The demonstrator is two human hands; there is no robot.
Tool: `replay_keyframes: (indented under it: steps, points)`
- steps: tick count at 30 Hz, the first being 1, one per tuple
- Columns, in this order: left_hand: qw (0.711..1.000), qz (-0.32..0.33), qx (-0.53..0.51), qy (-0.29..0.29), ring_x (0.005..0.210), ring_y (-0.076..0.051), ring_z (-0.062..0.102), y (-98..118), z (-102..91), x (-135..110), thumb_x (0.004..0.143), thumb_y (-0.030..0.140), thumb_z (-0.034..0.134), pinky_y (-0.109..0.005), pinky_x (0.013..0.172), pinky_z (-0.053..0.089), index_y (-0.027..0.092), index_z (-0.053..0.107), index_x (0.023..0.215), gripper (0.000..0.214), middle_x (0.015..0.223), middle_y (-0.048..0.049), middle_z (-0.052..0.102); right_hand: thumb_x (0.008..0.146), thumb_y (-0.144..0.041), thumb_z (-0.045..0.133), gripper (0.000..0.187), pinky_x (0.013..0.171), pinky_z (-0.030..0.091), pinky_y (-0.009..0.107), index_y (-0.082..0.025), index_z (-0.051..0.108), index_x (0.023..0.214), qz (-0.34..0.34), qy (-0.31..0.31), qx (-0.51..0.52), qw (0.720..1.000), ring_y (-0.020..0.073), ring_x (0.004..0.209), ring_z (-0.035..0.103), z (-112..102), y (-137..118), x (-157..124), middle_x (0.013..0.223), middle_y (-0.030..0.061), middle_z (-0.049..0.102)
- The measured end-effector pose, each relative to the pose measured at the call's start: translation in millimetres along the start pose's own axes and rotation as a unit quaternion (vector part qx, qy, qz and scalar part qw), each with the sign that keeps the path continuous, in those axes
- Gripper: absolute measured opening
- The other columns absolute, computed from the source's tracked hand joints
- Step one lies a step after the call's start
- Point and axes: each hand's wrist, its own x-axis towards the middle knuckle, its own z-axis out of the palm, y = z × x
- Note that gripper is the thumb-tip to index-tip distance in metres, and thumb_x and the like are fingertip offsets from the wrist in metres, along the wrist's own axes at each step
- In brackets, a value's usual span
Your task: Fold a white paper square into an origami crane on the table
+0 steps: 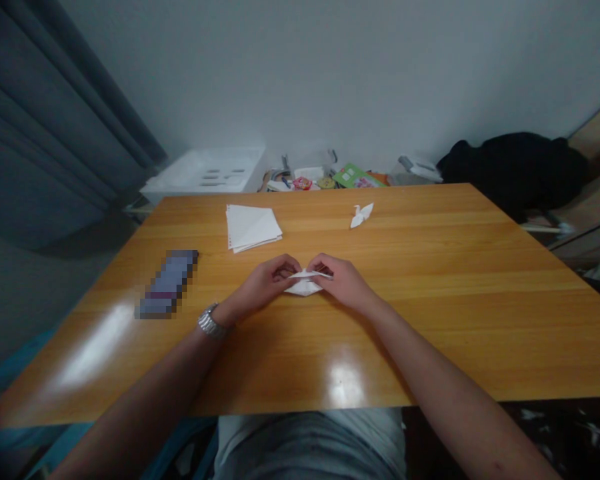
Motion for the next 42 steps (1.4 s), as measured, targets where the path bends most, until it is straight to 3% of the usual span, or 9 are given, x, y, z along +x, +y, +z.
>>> replay_keyframes:
  steps: [7, 10, 14, 18, 24, 33, 37, 42]
  points:
    - [1.0, -0.012, -0.007, 0.0, 0.089, -0.016, 0.068, 10.9, 0.6, -3.7, 0.089, 0.041, 0.07, -0.027, 0.08, 0.054, 0.016, 0.063, 0.101, 0.029, 0.097, -0.0058, 0.07, 0.081, -0.04, 0.076, 0.025, 0.077, 0.05, 0.03, -0.02, 0.069, 0.093, 0.021, -0.002, 0.039, 0.999, 0.0191, 0.083, 0.066, -1.3, -0.6, -2.9, 0.09, 0.0033, 0.072]
    - [0.999, 0.0, 0.034, 0.022, 0.085, -0.015, 0.066, 16.1, 0.9, -4.6, 0.092, 0.043, 0.065, -0.026, 0.077, 0.053, 0.016, 0.065, 0.101, 0.029, 0.095, -0.0052, 0.07, 0.085, -0.047, 0.071, 0.029, 0.075, 0.051, 0.03, -0.019, 0.069, 0.093, 0.027, 0.004, 0.048, 0.998, 0.0192, 0.082, 0.066, -0.7, -3.2, -4.1, 0.09, 0.0044, 0.073]
    - [0.995, 0.016, 0.088, 0.045, 0.084, -0.015, 0.064, 20.4, 1.9, -5.2, 0.098, 0.044, 0.055, -0.025, 0.076, 0.051, 0.016, 0.065, 0.1, 0.03, 0.093, -0.0048, 0.069, 0.085, -0.042, 0.071, 0.026, 0.083, 0.053, 0.032, -0.02, 0.069, 0.098, 0.018, 0.026, 0.037, 0.999, 0.0199, 0.088, 0.068, 2.7, -4.7, -3.8, 0.096, 0.0054, 0.074]
    - [0.996, 0.015, 0.08, 0.038, 0.083, -0.014, 0.063, 14.6, 5.2, -4.3, 0.097, 0.041, 0.056, -0.024, 0.076, 0.051, 0.017, 0.061, 0.099, 0.024, 0.09, -0.0034, 0.067, 0.086, -0.035, 0.07, 0.023, 0.089, 0.053, 0.034, -0.021, 0.068, 0.103, 0.015, 0.044, 0.021, 0.999, 0.0208, 0.096, 0.07, 6.6, -5.6, -3.4, 0.102, 0.0064, 0.075]
    - [0.999, -0.012, 0.017, 0.03, 0.083, -0.014, 0.064, 3.6, 8.7, -1.9, 0.092, 0.04, 0.063, -0.024, 0.073, 0.052, 0.016, 0.059, 0.105, 0.027, 0.092, -0.0047, 0.067, 0.084, -0.034, 0.072, 0.025, 0.086, 0.055, 0.034, -0.02, 0.07, 0.106, 0.017, 0.053, 0.024, 0.998, 0.0211, 0.094, 0.071, 7.6, -6.9, -4.7, 0.101, 0.0066, 0.076]
    - [0.997, -0.009, 0.048, 0.054, 0.076, -0.013, 0.061, 10.5, 7.5, -2.0, 0.094, 0.044, 0.061, -0.023, 0.067, 0.049, 0.016, 0.063, 0.092, 0.029, 0.085, -0.0035, 0.066, 0.087, -0.04, 0.07, 0.024, 0.08, 0.054, 0.034, -0.022, 0.075, 0.102, 0.028, 0.051, -0.053, 0.997, 0.0218, 0.087, 0.071, -0.7, -7.1, -5.4, 0.098, 0.0059, 0.078]
    - [0.995, -0.014, 0.081, 0.061, 0.071, -0.012, 0.059, 9.0, 2.0, -1.0, 0.093, 0.044, 0.061, -0.022, 0.065, 0.047, 0.016, 0.063, 0.09, 0.029, 0.084, -0.0031, 0.068, 0.09, -0.043, 0.065, 0.026, 0.075, 0.052, 0.032, -0.021, 0.077, 0.096, 0.032, 0.012, -0.066, 0.997, 0.0209, 0.08, 0.07, -9.2, -5.8, -5.1, 0.092, 0.0048, 0.078]
    - [0.991, -0.014, 0.119, 0.055, 0.068, -0.012, 0.058, 11.5, -3.3, 0.3, 0.093, 0.045, 0.061, -0.022, 0.062, 0.044, 0.016, 0.066, 0.09, 0.03, 0.081, -0.0018, 0.068, 0.092, -0.04, 0.061, 0.025, 0.08, 0.052, 0.032, -0.022, 0.077, 0.098, 0.028, -0.034, -0.045, 0.998, 0.021, 0.086, 0.07, -16.3, -9.5, -5.9, 0.096, 0.0043, 0.078]
